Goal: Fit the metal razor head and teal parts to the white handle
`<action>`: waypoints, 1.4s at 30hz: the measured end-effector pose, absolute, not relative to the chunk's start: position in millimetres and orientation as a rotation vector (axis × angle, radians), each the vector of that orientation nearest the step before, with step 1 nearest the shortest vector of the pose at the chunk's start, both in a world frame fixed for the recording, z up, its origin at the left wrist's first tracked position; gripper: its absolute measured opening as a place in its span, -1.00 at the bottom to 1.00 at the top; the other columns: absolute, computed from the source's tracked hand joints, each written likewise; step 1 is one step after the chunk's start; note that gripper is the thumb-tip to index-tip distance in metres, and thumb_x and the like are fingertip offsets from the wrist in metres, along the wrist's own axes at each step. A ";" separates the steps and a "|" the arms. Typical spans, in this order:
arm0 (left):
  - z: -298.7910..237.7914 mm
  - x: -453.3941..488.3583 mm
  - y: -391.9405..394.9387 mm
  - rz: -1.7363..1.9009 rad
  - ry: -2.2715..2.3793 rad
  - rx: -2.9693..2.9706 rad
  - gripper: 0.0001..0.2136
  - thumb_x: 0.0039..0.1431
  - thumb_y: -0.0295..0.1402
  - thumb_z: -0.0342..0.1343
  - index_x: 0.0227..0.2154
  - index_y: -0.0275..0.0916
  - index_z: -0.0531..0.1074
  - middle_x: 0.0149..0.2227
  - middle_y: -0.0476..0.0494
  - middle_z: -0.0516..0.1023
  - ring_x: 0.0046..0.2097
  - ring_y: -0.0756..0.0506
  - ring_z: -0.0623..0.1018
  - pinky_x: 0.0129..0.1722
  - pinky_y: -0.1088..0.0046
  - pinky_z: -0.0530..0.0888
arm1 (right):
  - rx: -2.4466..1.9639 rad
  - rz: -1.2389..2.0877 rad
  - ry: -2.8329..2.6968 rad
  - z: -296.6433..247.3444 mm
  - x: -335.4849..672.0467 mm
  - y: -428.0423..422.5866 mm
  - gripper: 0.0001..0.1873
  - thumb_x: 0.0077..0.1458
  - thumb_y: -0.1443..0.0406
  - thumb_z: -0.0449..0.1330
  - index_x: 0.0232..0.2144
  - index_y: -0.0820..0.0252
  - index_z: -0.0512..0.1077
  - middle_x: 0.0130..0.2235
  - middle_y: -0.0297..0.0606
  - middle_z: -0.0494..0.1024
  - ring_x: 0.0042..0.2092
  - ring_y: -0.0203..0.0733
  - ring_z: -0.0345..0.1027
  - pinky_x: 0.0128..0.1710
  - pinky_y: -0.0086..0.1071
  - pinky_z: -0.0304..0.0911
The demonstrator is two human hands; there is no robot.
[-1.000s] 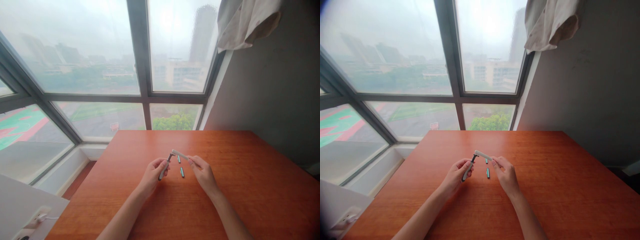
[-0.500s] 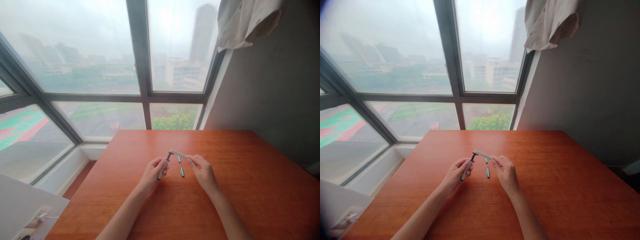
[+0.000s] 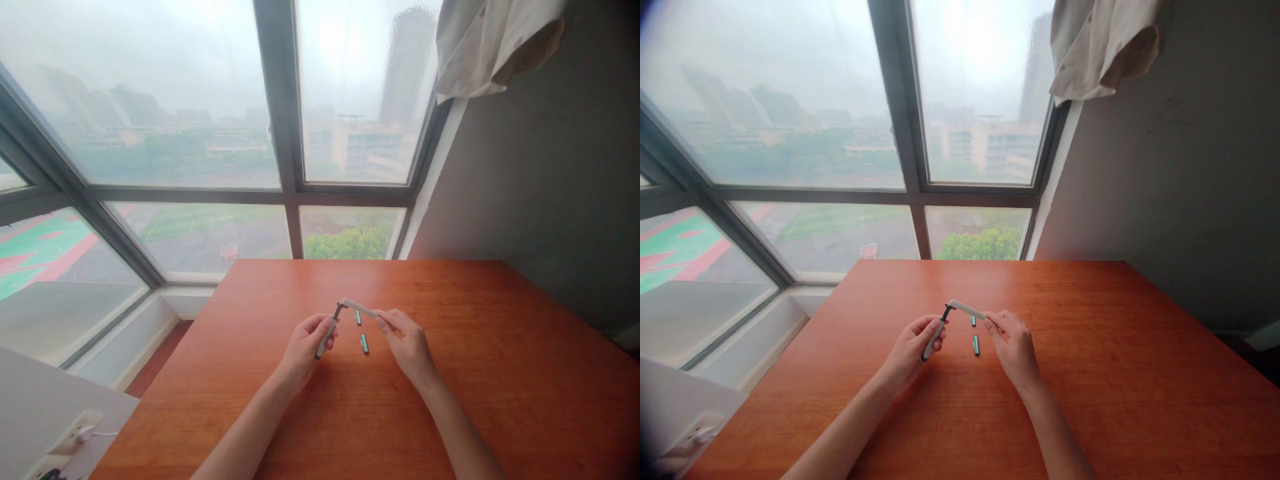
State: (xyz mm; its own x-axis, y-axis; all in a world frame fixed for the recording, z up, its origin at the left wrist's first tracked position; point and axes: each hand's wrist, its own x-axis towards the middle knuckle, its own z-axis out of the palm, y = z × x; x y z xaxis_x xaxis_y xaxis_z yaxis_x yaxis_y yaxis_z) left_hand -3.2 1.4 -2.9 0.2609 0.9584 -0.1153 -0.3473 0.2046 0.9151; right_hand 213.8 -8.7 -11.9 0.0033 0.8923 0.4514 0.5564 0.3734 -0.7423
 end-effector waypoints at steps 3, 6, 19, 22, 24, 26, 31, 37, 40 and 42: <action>-2.3 -3.0 1.5 1.072 0.841 0.923 -0.70 0.07 -0.16 0.20 -0.28 -0.33 0.51 -0.46 -0.08 0.44 -0.52 0.10 0.34 -0.51 0.60 0.22 | -1.292 0.440 -1.665 -12.3 213.8 -8.3 -0.74 0.21 0.19 0.07 -0.18 0.09 0.52 -0.32 -0.26 0.52 -0.28 -0.17 0.39 -0.25 -0.38 0.23; -3.4 -2.7 1.9 1.059 0.849 0.945 -0.70 0.08 -0.16 0.19 -0.28 -0.34 0.51 -0.46 -0.08 0.44 -0.53 0.10 0.33 -0.53 0.60 0.20 | -1.285 0.443 -1.667 -11.9 213.3 -8.4 -0.73 0.21 0.18 0.06 -0.18 0.09 0.52 -0.31 -0.25 0.52 -0.28 -0.17 0.39 -0.25 -0.38 0.24; -3.0 -3.9 2.8 1.083 0.829 0.900 -0.73 0.08 -0.18 0.20 -0.29 -0.32 0.51 -0.45 -0.07 0.44 -0.51 0.10 0.34 -0.52 0.60 0.22 | -1.286 0.549 -1.619 -14.3 215.3 -6.7 -0.71 0.20 0.16 0.07 -0.19 0.12 0.52 -0.27 -0.22 0.53 -0.23 -0.14 0.39 -0.23 -0.36 0.26; -2.9 -3.4 2.6 1.088 0.825 0.894 -0.72 0.07 -0.17 0.20 -0.30 -0.31 0.51 -0.45 -0.07 0.44 -0.51 0.11 0.34 -0.52 0.60 0.22 | -1.284 0.577 -1.591 -13.9 215.5 -7.1 -0.70 0.19 0.15 0.07 -0.18 0.14 0.52 -0.27 -0.22 0.54 -0.22 -0.14 0.40 -0.22 -0.36 0.27; -3.0 -3.0 2.4 1.082 0.826 0.893 -0.71 0.06 -0.16 0.21 -0.30 -0.31 0.51 -0.46 -0.07 0.45 -0.52 0.10 0.34 -0.52 0.60 0.22 | -1.284 0.581 -1.587 -13.7 214.9 -7.1 -0.70 0.19 0.15 0.07 -0.18 0.14 0.52 -0.27 -0.22 0.54 -0.22 -0.14 0.40 -0.22 -0.36 0.27; -3.0 -2.7 2.1 1.075 0.828 0.895 -0.70 0.05 -0.15 0.22 -0.30 -0.31 0.52 -0.47 -0.07 0.45 -0.52 0.10 0.34 -0.52 0.59 0.22 | -1.280 0.585 -1.595 -13.6 213.8 -7.1 -0.69 0.19 0.14 0.07 -0.19 0.15 0.52 -0.26 -0.22 0.54 -0.22 -0.14 0.40 -0.22 -0.36 0.27; -2.4 -2.4 1.2 1.069 0.833 0.899 -0.69 0.05 -0.14 0.21 -0.29 -0.32 0.51 -0.47 -0.08 0.45 -0.52 0.08 0.33 -0.52 0.58 0.21 | -1.257 0.596 -1.604 -12.9 211.0 -8.1 -0.67 0.19 0.12 0.06 -0.21 0.17 0.53 -0.27 -0.20 0.55 -0.22 -0.13 0.41 -0.24 -0.36 0.29; -1.6 -2.0 0.5 1.045 0.853 0.916 -0.68 0.04 -0.12 0.20 -0.30 -0.31 0.51 -0.46 -0.08 0.45 -0.52 0.07 0.33 -0.51 0.57 0.22 | -1.241 0.605 -1.603 -12.6 210.1 -8.8 -0.67 0.19 0.12 0.06 -0.22 0.17 0.53 -0.27 -0.19 0.55 -0.22 -0.12 0.41 -0.24 -0.34 0.30; -1.4 -1.9 0.1 1.044 0.853 0.934 -0.68 0.04 -0.12 0.21 -0.34 -0.31 0.50 -0.46 -0.09 0.46 -0.52 0.08 0.33 -0.52 0.57 0.21 | -1.239 0.608 -1.607 -12.4 209.9 -8.7 -0.66 0.19 0.11 0.06 -0.22 0.17 0.53 -0.28 -0.19 0.55 -0.22 -0.12 0.41 -0.24 -0.34 0.30; -1.6 -2.0 0.1 1.046 0.849 0.948 -0.69 0.04 -0.13 0.20 -0.35 -0.32 0.50 -0.46 -0.10 0.46 -0.52 0.07 0.33 -0.52 0.57 0.21 | -1.238 0.613 -1.611 -11.6 209.6 -8.9 -0.67 0.19 0.11 0.06 -0.22 0.17 0.52 -0.28 -0.19 0.54 -0.23 -0.13 0.41 -0.24 -0.35 0.29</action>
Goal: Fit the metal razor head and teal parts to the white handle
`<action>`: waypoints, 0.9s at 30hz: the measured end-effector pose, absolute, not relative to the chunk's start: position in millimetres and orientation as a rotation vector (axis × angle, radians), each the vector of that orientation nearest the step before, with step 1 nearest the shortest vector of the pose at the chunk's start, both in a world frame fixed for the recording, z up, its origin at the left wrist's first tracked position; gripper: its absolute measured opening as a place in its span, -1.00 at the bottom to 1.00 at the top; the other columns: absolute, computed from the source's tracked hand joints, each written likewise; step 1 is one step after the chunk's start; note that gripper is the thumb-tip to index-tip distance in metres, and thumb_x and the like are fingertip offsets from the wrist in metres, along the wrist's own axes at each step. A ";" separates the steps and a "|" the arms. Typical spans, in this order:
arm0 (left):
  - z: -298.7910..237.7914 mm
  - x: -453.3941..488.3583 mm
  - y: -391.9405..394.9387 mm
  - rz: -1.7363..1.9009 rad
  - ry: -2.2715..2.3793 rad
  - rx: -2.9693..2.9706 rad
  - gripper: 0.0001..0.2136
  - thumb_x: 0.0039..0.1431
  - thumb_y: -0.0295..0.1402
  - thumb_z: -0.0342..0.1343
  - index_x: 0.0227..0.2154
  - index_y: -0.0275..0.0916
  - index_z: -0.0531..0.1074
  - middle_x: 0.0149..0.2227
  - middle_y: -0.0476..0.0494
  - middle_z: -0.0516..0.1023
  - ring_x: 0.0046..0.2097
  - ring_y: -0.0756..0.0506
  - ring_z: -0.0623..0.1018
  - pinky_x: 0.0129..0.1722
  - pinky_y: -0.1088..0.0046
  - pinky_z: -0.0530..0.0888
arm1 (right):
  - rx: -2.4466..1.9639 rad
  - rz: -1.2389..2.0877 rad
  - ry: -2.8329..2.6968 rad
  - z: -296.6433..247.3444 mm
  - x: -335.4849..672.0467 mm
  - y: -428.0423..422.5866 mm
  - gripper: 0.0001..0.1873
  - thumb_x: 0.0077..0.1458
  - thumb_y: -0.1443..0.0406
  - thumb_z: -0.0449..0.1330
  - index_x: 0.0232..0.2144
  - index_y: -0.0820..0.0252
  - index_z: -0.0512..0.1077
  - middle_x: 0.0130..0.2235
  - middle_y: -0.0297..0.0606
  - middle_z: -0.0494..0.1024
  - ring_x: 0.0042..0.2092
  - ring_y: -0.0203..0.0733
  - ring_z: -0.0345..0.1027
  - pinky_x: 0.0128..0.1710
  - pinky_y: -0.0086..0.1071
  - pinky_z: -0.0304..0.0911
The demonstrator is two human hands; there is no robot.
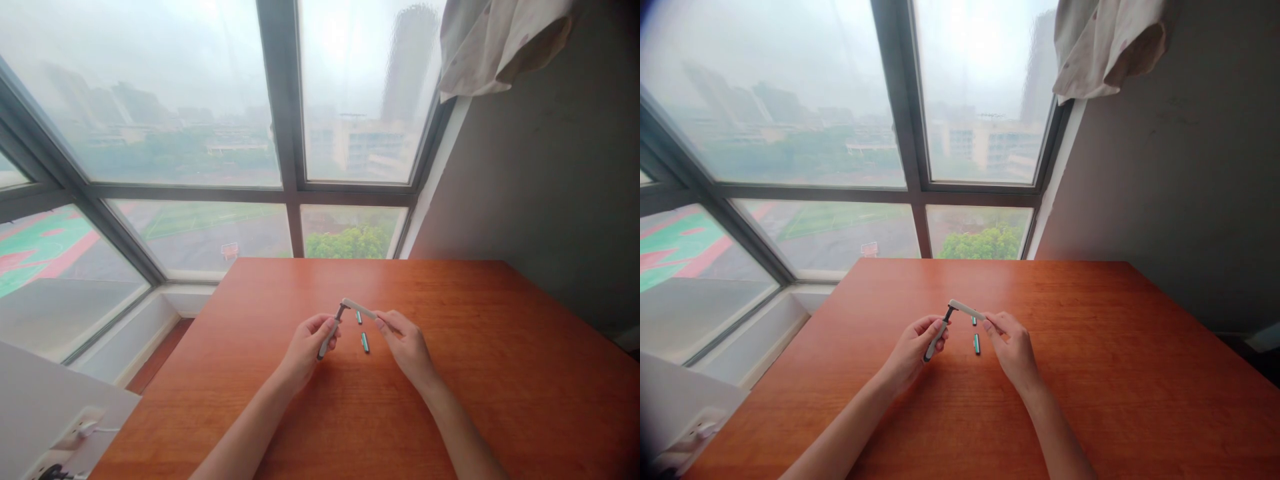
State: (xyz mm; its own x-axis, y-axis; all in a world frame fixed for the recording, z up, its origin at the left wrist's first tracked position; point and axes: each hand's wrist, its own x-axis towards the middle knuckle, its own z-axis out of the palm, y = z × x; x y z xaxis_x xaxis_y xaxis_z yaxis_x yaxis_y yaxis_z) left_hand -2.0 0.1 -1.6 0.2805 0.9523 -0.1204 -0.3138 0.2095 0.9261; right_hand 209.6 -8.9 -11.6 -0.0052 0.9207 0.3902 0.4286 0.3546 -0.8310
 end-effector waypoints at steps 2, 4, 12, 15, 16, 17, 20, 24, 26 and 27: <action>-2.0 -2.1 0.1 1.040 0.850 0.961 -0.70 0.06 -0.13 0.19 -0.34 -0.33 0.49 -0.45 -0.11 0.46 -0.51 0.07 0.33 -0.52 0.57 0.21 | -1.235 0.618 -1.614 -10.5 209.3 -9.3 -0.67 0.19 0.12 0.06 -0.21 0.16 0.52 -0.29 -0.21 0.54 -0.24 -0.14 0.41 -0.24 -0.36 0.29; -2.3 -2.0 0.2 1.032 0.856 0.970 -0.70 0.07 -0.14 0.18 -0.35 -0.33 0.49 -0.45 -0.11 0.45 -0.51 0.07 0.33 -0.52 0.57 0.20 | -1.232 0.622 -1.617 -9.7 209.1 -9.6 -0.68 0.19 0.12 0.06 -0.21 0.16 0.52 -0.30 -0.21 0.54 -0.24 -0.15 0.41 -0.25 -0.36 0.29; -0.2 -1.2 0.4 1.072 0.880 0.930 -0.68 0.02 -0.11 0.21 -0.36 -0.32 0.47 -0.47 -0.08 0.45 -0.52 0.07 0.33 -0.52 0.56 0.21 | -1.244 0.598 -1.619 -11.1 211.1 -8.7 -0.66 0.19 0.11 0.06 -0.21 0.16 0.53 -0.30 -0.21 0.55 -0.24 -0.14 0.41 -0.27 -0.38 0.30; 0.1 -1.6 0.7 1.083 0.880 0.915 -0.68 0.02 -0.12 0.22 -0.34 -0.32 0.47 -0.46 -0.08 0.44 -0.52 0.07 0.33 -0.52 0.57 0.21 | -1.251 0.588 -1.622 -11.3 211.3 -8.7 -0.66 0.19 0.12 0.05 -0.21 0.16 0.53 -0.30 -0.21 0.55 -0.25 -0.14 0.41 -0.26 -0.36 0.29; 0.0 -1.8 0.9 1.084 0.879 0.913 -0.68 0.02 -0.12 0.22 -0.33 -0.31 0.47 -0.46 -0.07 0.44 -0.52 0.07 0.33 -0.52 0.57 0.21 | -1.252 0.586 -1.623 -11.4 211.2 -8.7 -0.66 0.20 0.12 0.05 -0.20 0.16 0.53 -0.31 -0.21 0.55 -0.25 -0.14 0.41 -0.26 -0.36 0.29; 0.0 -2.1 1.0 1.085 0.880 0.913 -0.69 0.02 -0.12 0.22 -0.33 -0.31 0.47 -0.46 -0.08 0.44 -0.52 0.07 0.34 -0.51 0.56 0.22 | -1.253 0.584 -1.625 -11.5 211.1 -8.7 -0.67 0.20 0.12 0.05 -0.20 0.16 0.53 -0.31 -0.21 0.54 -0.25 -0.14 0.41 -0.26 -0.36 0.29; -0.4 -2.6 1.5 1.079 0.900 0.940 -0.67 0.00 -0.11 0.23 -0.35 -0.31 0.47 -0.46 -0.09 0.45 -0.51 0.05 0.34 -0.51 0.55 0.22 | -1.247 0.580 -1.624 -11.6 210.5 -8.4 -0.66 0.19 0.11 0.05 -0.21 0.15 0.53 -0.31 -0.20 0.55 -0.26 -0.13 0.41 -0.28 -0.35 0.30; -1.6 -2.5 1.7 1.059 0.918 1.010 -0.67 0.01 -0.10 0.21 -0.37 -0.31 0.46 -0.47 -0.09 0.45 -0.51 0.04 0.33 -0.52 0.55 0.21 | -1.237 0.591 -1.626 -11.3 209.6 -8.7 -0.66 0.19 0.10 0.06 -0.22 0.15 0.54 -0.31 -0.20 0.55 -0.26 -0.14 0.41 -0.27 -0.36 0.30; -2.4 -2.4 1.7 1.059 0.918 1.026 -0.67 0.02 -0.10 0.21 -0.37 -0.31 0.46 -0.47 -0.09 0.45 -0.51 0.04 0.33 -0.52 0.55 0.21 | -1.237 0.593 -1.627 -11.3 209.5 -8.8 -0.66 0.19 0.11 0.05 -0.22 0.15 0.53 -0.31 -0.20 0.54 -0.25 -0.14 0.41 -0.27 -0.37 0.30; -2.6 -2.5 1.7 1.066 0.918 1.028 -0.68 0.02 -0.10 0.21 -0.37 -0.31 0.46 -0.47 -0.09 0.45 -0.51 0.05 0.33 -0.52 0.55 0.21 | -1.238 0.595 -1.628 -11.5 209.6 -8.8 -0.66 0.19 0.11 0.05 -0.22 0.15 0.53 -0.30 -0.20 0.54 -0.25 -0.14 0.41 -0.27 -0.37 0.30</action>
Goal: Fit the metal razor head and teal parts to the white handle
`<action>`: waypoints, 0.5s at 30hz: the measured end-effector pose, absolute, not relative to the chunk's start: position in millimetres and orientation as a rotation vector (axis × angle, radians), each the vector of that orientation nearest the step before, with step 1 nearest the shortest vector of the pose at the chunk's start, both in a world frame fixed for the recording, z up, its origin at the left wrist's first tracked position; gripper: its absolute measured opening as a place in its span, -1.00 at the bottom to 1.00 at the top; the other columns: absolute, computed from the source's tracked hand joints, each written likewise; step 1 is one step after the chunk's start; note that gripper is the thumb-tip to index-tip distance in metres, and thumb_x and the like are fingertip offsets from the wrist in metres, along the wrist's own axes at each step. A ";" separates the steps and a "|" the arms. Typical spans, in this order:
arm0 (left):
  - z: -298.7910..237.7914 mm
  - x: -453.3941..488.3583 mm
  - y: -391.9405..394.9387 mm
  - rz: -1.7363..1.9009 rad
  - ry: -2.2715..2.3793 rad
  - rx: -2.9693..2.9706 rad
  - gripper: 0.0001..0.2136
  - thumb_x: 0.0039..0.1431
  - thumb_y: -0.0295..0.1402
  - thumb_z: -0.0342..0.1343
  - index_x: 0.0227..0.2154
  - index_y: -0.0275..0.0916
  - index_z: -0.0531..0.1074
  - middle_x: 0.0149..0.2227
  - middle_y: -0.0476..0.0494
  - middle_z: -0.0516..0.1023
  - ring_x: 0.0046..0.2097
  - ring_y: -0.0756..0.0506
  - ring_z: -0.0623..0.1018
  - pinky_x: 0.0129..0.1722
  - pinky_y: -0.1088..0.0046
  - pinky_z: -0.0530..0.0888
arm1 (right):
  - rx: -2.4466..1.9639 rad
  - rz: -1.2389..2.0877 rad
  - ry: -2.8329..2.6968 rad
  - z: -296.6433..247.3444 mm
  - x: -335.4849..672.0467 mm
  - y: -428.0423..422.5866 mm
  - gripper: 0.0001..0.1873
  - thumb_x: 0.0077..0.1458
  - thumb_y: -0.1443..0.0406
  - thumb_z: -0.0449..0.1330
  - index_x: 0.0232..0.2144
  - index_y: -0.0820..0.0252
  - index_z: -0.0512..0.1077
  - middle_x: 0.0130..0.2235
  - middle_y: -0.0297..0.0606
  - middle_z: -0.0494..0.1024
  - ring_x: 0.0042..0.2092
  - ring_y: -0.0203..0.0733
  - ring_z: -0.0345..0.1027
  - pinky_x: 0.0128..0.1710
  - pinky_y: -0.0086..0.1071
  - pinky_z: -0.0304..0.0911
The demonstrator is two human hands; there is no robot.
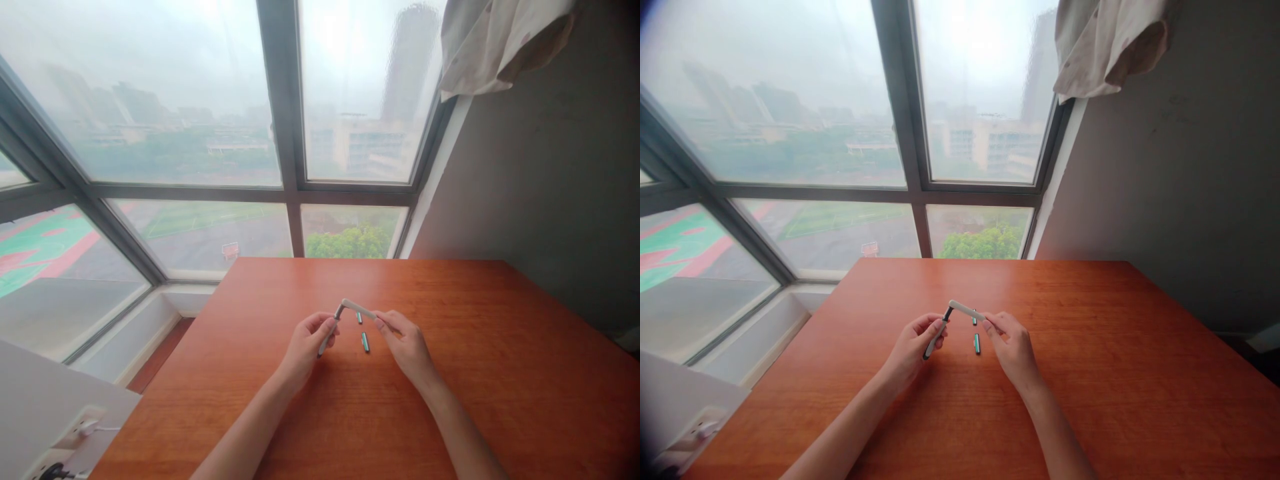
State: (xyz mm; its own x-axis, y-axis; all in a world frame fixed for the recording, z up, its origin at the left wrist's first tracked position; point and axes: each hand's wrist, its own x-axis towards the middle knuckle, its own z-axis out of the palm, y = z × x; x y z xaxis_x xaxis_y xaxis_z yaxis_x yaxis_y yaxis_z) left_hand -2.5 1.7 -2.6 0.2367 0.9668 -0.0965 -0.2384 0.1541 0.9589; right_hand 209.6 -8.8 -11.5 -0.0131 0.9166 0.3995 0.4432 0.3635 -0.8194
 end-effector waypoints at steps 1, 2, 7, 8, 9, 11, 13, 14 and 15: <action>-2.8 -2.6 1.7 1.076 0.919 1.027 -0.68 0.03 -0.11 0.20 -0.36 -0.31 0.47 -0.47 -0.08 0.45 -0.51 0.05 0.33 -0.52 0.55 0.21 | -1.241 0.595 -1.628 -11.8 209.8 -8.6 -0.66 0.20 0.11 0.05 -0.22 0.15 0.53 -0.30 -0.20 0.54 -0.25 -0.14 0.41 -0.26 -0.37 0.30; -2.7 -2.9 1.7 1.090 0.921 1.024 -0.68 0.03 -0.11 0.20 -0.35 -0.31 0.47 -0.46 -0.08 0.45 -0.51 0.05 0.33 -0.52 0.55 0.21 | -1.245 0.593 -1.628 -12.3 210.2 -8.4 -0.66 0.20 0.11 0.05 -0.22 0.16 0.53 -0.30 -0.20 0.54 -0.25 -0.14 0.41 -0.26 -0.37 0.29; -1.2 -4.6 2.9 1.145 0.944 0.998 -0.68 0.00 -0.11 0.22 -0.35 -0.30 0.48 -0.46 -0.10 0.47 -0.49 0.03 0.36 -0.49 0.54 0.25 | -1.271 0.586 -1.615 -13.1 212.5 -8.1 -0.65 0.19 0.11 0.05 -0.19 0.17 0.53 -0.30 -0.20 0.55 -0.26 -0.14 0.40 -0.28 -0.36 0.29; -1.1 -4.9 3.5 1.151 0.949 0.995 -0.68 -0.01 -0.11 0.23 -0.35 -0.30 0.48 -0.45 -0.10 0.47 -0.48 0.02 0.37 -0.48 0.53 0.26 | -1.272 0.592 -1.609 -12.6 212.7 -8.5 -0.65 0.19 0.11 0.05 -0.19 0.17 0.53 -0.30 -0.21 0.55 -0.26 -0.14 0.39 -0.28 -0.37 0.29; -1.2 -5.1 4.0 1.158 0.956 0.992 -0.69 -0.02 -0.12 0.25 -0.34 -0.29 0.48 -0.45 -0.10 0.48 -0.47 0.01 0.37 -0.47 0.52 0.27 | -1.271 0.599 -1.603 -11.8 212.7 -9.1 -0.64 0.19 0.11 0.05 -0.19 0.17 0.53 -0.31 -0.21 0.54 -0.27 -0.15 0.39 -0.29 -0.37 0.28; -1.9 -5.4 5.3 1.177 0.973 0.989 -0.69 -0.06 -0.15 0.28 -0.33 -0.28 0.48 -0.45 -0.10 0.50 -0.45 0.00 0.40 -0.43 0.51 0.30 | -1.273 0.616 -1.593 -10.0 212.5 -10.2 -0.64 0.19 0.10 0.04 -0.20 0.18 0.53 -0.34 -0.23 0.53 -0.28 -0.16 0.38 -0.31 -0.38 0.28; -2.8 -5.7 6.3 1.200 0.983 0.991 -0.70 -0.08 -0.18 0.29 -0.34 -0.27 0.49 -0.46 -0.09 0.50 -0.44 -0.01 0.41 -0.40 0.49 0.32 | -1.270 0.631 -1.591 -8.4 212.0 -11.2 -0.64 0.19 0.10 0.04 -0.21 0.18 0.53 -0.34 -0.24 0.53 -0.28 -0.16 0.38 -0.31 -0.39 0.27; -3.2 -5.9 6.7 1.208 0.983 0.996 -0.71 -0.08 -0.18 0.29 -0.34 -0.26 0.49 -0.46 -0.08 0.50 -0.43 -0.01 0.42 -0.39 0.49 0.32 | -1.267 0.639 -1.594 -7.9 211.8 -11.4 -0.64 0.19 0.10 0.04 -0.21 0.18 0.53 -0.33 -0.24 0.53 -0.28 -0.16 0.38 -0.31 -0.39 0.27; -3.6 -6.1 6.9 1.213 0.982 1.003 -0.72 -0.08 -0.19 0.29 -0.34 -0.26 0.49 -0.46 -0.07 0.50 -0.43 -0.01 0.42 -0.39 0.49 0.32 | -1.264 0.644 -1.596 -7.7 211.6 -11.4 -0.65 0.19 0.11 0.04 -0.21 0.18 0.53 -0.33 -0.24 0.54 -0.27 -0.15 0.39 -0.30 -0.39 0.27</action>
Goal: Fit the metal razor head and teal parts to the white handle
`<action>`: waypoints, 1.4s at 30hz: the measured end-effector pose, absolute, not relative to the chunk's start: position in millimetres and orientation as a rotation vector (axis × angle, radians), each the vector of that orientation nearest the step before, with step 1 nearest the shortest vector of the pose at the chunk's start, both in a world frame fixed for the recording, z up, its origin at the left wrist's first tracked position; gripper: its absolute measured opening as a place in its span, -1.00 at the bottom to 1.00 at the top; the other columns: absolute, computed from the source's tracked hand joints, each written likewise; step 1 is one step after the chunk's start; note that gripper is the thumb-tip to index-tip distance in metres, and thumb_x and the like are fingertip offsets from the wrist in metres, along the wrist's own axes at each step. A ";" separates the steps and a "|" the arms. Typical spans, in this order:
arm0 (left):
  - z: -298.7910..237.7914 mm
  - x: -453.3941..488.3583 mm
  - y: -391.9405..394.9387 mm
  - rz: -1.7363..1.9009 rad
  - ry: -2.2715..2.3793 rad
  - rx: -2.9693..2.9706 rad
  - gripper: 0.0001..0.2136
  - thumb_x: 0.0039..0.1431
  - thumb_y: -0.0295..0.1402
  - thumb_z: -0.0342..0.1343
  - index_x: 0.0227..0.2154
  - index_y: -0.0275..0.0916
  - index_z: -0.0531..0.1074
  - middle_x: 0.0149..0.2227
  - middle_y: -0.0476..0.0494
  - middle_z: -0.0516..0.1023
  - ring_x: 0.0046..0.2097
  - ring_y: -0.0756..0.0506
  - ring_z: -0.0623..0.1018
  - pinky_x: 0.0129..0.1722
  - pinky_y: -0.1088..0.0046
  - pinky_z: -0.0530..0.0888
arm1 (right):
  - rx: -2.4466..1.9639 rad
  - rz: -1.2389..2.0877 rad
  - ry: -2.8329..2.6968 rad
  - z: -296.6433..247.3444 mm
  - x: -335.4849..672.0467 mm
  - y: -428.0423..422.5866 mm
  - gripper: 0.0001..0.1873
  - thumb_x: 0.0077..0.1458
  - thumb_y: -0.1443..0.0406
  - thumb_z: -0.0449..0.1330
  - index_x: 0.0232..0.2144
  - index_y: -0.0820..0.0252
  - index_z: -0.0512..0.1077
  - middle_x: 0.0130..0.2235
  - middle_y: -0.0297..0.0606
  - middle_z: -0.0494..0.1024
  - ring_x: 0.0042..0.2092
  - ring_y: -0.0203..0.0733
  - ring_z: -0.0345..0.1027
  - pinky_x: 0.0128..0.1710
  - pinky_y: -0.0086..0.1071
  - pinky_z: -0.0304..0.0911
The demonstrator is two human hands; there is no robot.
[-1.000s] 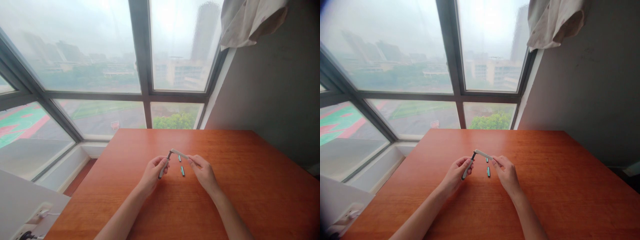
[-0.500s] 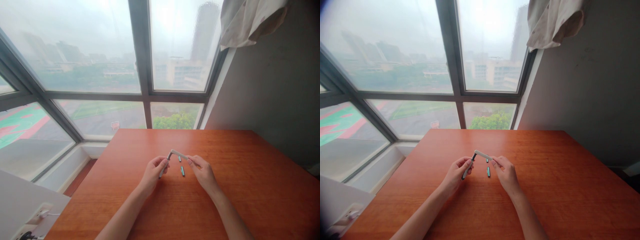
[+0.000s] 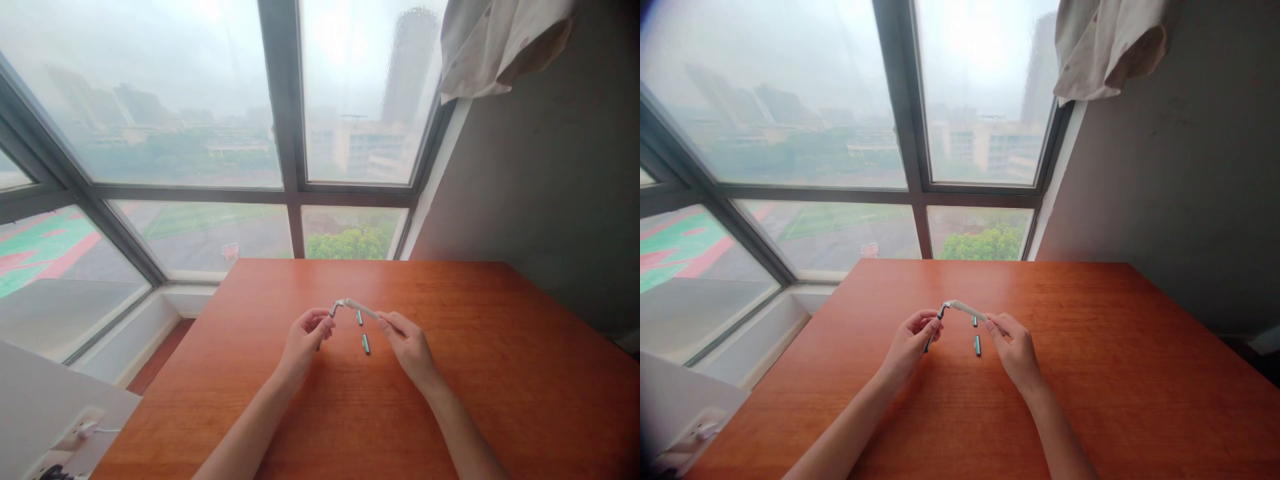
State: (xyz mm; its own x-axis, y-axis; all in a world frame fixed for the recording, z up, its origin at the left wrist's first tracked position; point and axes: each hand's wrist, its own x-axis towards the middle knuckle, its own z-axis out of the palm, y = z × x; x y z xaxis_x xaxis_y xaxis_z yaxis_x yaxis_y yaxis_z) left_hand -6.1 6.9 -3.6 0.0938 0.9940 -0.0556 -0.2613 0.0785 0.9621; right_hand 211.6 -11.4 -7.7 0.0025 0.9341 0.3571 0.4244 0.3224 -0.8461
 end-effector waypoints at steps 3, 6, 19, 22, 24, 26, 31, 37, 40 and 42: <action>-4.6 -6.9 7.3 1.217 0.987 1.021 -0.73 -0.07 -0.19 0.29 -0.35 -0.26 0.50 -0.46 -0.08 0.51 -0.43 -0.01 0.42 -0.39 0.49 0.32 | -1.264 0.648 -1.607 -8.5 211.1 -10.9 -0.66 0.19 0.11 0.05 -0.21 0.18 0.53 -0.31 -0.23 0.54 -0.25 -0.14 0.39 -0.29 -0.39 0.26; -5.9 -7.6 7.6 1.217 0.991 1.033 -0.73 -0.07 -0.19 0.28 -0.35 -0.25 0.49 -0.46 -0.08 0.52 -0.43 -0.01 0.42 -0.41 0.49 0.32 | -1.261 0.641 -1.614 -8.9 210.7 -10.4 -0.66 0.19 0.11 0.05 -0.22 0.17 0.53 -0.30 -0.22 0.54 -0.24 -0.13 0.39 -0.28 -0.38 0.26; -3.5 -7.1 7.1 1.227 1.012 1.091 -0.75 -0.02 -0.22 0.25 -0.32 -0.27 0.48 -0.47 -0.06 0.48 -0.44 0.00 0.39 -0.43 0.51 0.30 | -1.258 0.630 -1.617 -8.2 209.8 -10.9 -0.67 0.20 0.13 0.05 -0.22 0.18 0.53 -0.31 -0.22 0.54 -0.25 -0.15 0.39 -0.27 -0.39 0.26; -4.3 -6.9 7.7 1.230 1.016 1.086 -0.75 -0.03 -0.22 0.26 -0.33 -0.27 0.48 -0.47 -0.05 0.49 -0.45 0.01 0.38 -0.43 0.52 0.30 | -1.259 0.642 -1.612 -9.9 209.8 -10.5 -0.66 0.20 0.12 0.04 -0.21 0.19 0.52 -0.30 -0.21 0.53 -0.24 -0.15 0.39 -0.26 -0.39 0.25; -5.2 -6.7 8.2 1.237 1.017 1.079 -0.75 -0.03 -0.22 0.26 -0.33 -0.27 0.48 -0.47 -0.05 0.49 -0.45 0.01 0.38 -0.43 0.52 0.30 | -1.257 0.653 -1.610 -10.3 209.3 -10.5 -0.65 0.20 0.12 0.04 -0.21 0.19 0.52 -0.30 -0.21 0.53 -0.24 -0.14 0.39 -0.27 -0.39 0.25; -5.9 -6.5 8.6 1.245 1.016 1.078 -0.74 -0.04 -0.21 0.26 -0.33 -0.27 0.48 -0.48 -0.05 0.49 -0.45 0.01 0.38 -0.43 0.51 0.30 | -1.247 0.665 -1.610 -9.9 208.2 -10.9 -0.66 0.20 0.11 0.05 -0.21 0.18 0.53 -0.30 -0.21 0.53 -0.24 -0.14 0.39 -0.27 -0.38 0.25; -5.2 -5.7 8.2 1.243 1.025 1.060 -0.73 -0.06 -0.20 0.28 -0.34 -0.27 0.48 -0.49 -0.04 0.49 -0.47 0.01 0.39 -0.44 0.50 0.29 | -1.206 0.719 -1.624 -7.5 206.3 -11.9 -0.65 0.19 0.10 0.06 -0.22 0.18 0.53 -0.31 -0.22 0.53 -0.24 -0.14 0.38 -0.28 -0.39 0.25; -5.7 -5.9 7.1 1.225 0.974 1.064 -0.74 -0.03 -0.19 0.26 -0.33 -0.26 0.48 -0.47 -0.06 0.50 -0.46 0.01 0.39 -0.44 0.51 0.28 | -1.263 0.702 -1.536 -8.8 208.1 -10.7 -0.63 0.19 0.09 0.06 -0.20 0.21 0.52 -0.35 -0.26 0.50 -0.30 -0.18 0.34 -0.33 -0.41 0.22; -5.7 -5.7 5.7 1.214 0.947 1.057 -0.75 -0.01 -0.21 0.25 -0.32 -0.26 0.48 -0.46 -0.07 0.50 -0.45 0.01 0.39 -0.43 0.52 0.28 | -1.245 0.703 -1.565 -9.8 207.8 -10.0 -0.64 0.19 0.11 0.06 -0.19 0.20 0.52 -0.29 -0.23 0.52 -0.24 -0.16 0.36 -0.29 -0.41 0.23; -5.0 -5.3 4.4 1.217 0.933 1.048 -0.76 0.00 -0.22 0.25 -0.32 -0.26 0.48 -0.45 -0.07 0.49 -0.44 0.02 0.39 -0.42 0.53 0.28 | -1.245 0.700 -1.564 -10.4 207.6 -9.8 -0.65 0.19 0.12 0.06 -0.19 0.20 0.52 -0.27 -0.22 0.53 -0.21 -0.14 0.37 -0.26 -0.40 0.23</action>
